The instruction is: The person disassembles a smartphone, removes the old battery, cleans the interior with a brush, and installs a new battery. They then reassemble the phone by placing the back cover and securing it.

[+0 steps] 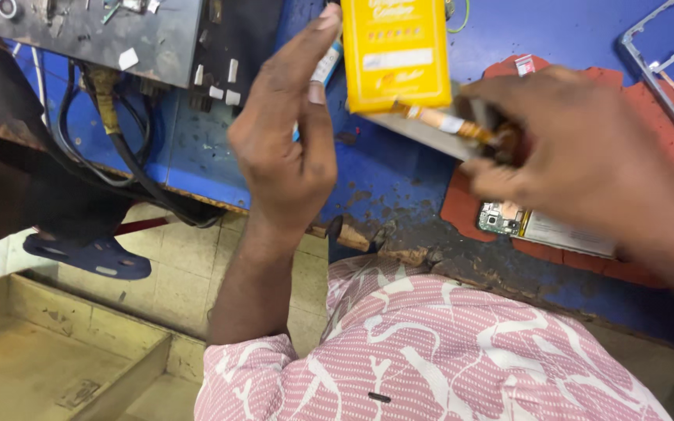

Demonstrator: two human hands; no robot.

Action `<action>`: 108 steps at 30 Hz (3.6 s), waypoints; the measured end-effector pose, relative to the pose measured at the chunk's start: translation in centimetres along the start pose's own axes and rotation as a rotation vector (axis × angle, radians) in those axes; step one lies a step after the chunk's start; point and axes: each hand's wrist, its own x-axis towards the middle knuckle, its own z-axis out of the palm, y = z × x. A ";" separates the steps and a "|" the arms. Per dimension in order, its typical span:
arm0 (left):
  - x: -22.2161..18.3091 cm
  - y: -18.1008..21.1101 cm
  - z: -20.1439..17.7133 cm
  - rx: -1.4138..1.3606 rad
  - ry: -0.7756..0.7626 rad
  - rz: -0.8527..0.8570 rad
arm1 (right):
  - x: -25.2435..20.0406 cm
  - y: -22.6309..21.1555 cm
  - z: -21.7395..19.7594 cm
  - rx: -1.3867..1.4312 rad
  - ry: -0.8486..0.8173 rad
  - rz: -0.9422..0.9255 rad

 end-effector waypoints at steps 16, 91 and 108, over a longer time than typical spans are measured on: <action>-4.9 3.7 6.8 -1.680 0.053 -0.839 | 3.8 1.1 0.6 0.984 -0.176 -0.100; -3.5 5.0 7.4 0.076 -0.325 -0.099 | -10.5 15.5 -0.4 -0.363 0.538 0.006; -6.4 7.0 5.6 -0.075 -0.334 -0.030 | -13.4 10.0 0.2 0.037 0.435 -0.090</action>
